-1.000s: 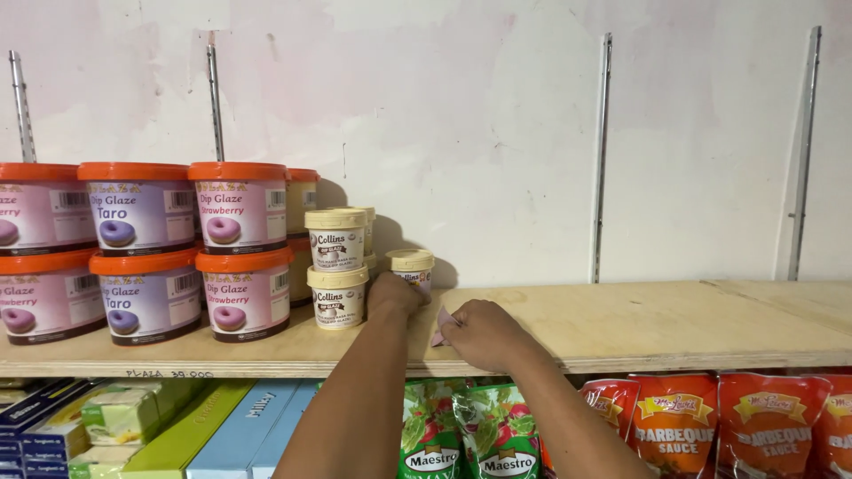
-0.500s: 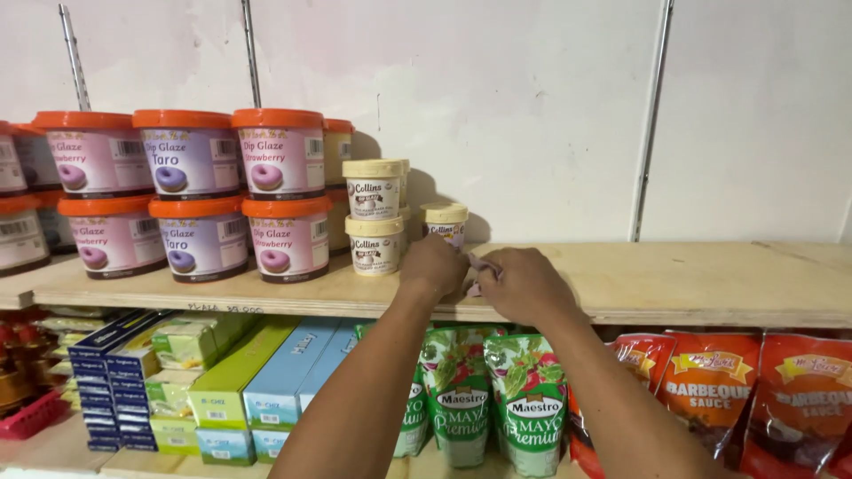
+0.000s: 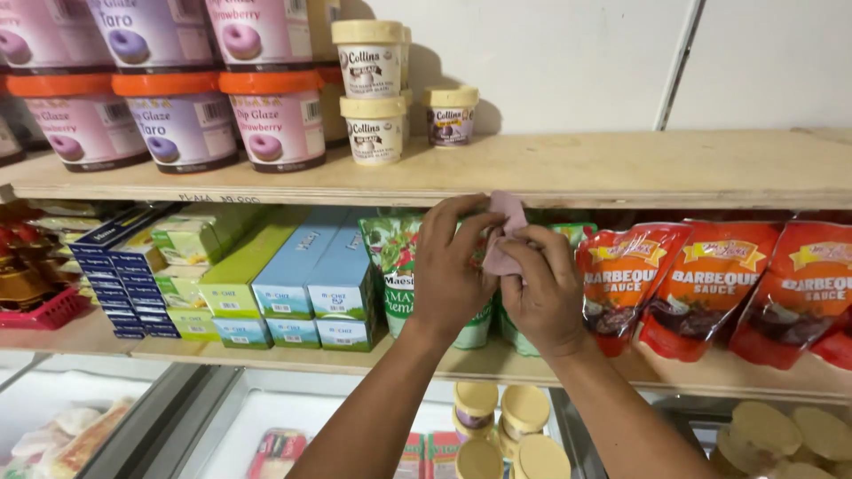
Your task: The recorder cleans tubs of glaze with a cloth and organizes them on a shelf above a freezer unit in a grocery store.
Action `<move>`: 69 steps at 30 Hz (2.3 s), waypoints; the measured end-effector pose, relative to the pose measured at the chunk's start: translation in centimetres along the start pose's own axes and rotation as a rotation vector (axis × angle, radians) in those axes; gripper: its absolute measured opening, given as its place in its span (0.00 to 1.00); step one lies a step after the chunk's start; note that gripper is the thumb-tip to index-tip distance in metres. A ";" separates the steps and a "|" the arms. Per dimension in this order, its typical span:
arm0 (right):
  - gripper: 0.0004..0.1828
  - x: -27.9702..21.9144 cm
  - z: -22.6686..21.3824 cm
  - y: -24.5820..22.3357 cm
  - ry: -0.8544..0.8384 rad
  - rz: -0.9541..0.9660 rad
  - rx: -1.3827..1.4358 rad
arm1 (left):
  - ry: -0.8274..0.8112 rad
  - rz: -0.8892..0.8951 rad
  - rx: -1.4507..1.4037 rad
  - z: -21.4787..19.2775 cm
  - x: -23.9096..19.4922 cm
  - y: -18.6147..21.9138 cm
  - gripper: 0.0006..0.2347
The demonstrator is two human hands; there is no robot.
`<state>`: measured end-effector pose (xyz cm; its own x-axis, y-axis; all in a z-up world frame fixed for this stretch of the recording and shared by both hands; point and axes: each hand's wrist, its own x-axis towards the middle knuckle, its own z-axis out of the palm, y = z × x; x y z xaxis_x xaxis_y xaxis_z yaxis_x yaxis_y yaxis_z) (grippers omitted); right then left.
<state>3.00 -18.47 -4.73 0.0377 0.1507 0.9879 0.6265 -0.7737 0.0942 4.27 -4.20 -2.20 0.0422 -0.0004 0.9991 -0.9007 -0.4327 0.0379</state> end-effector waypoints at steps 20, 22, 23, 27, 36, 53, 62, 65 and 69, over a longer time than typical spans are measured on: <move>0.13 -24.8 0.3 -5.2 -0.537 0.465 0.169 | -0.496 -0.729 -0.030 -0.8 -30.0 1.4 0.16; 0.13 -26.0 0.3 -5.8 -0.568 0.480 0.154 | -0.542 -0.818 -0.010 -0.6 -32.2 1.6 0.16; 0.13 -26.4 0.3 -6.2 -0.606 0.507 0.166 | -0.538 -0.790 -0.050 -0.5 -33.4 1.6 0.16; 0.12 -28.0 0.1 -7.3 -0.654 0.544 0.212 | -0.710 -0.679 0.090 0.4 -39.3 1.0 0.19; 0.14 -32.0 -0.4 -8.4 -0.952 0.775 0.285 | -1.201 -1.081 0.171 0.9 -42.7 1.2 0.31; 0.19 -37.8 -0.3 -8.8 -1.307 0.972 0.015 | -0.856 -1.055 0.057 1.8 -46.6 1.8 0.17; 0.23 -39.0 -0.7 -8.9 -1.282 0.968 0.001 | -0.807 -1.100 -0.040 1.1 -45.7 2.1 0.19; 0.22 -39.0 -0.9 -8.8 -1.212 0.921 -0.010 | -0.763 -1.050 -0.072 0.0 -44.6 2.7 0.23; 0.12 -33.7 -1.2 -9.6 -1.169 0.902 -0.008 | -0.575 -0.825 -0.068 -1.7 -43.0 3.7 0.29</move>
<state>-5.26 -16.86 -38.82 0.9983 0.0236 0.0534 0.0464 -0.8761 -0.4799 -1.62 -4.26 -44.94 0.8496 -0.1670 0.5004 -0.5181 -0.4422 0.7321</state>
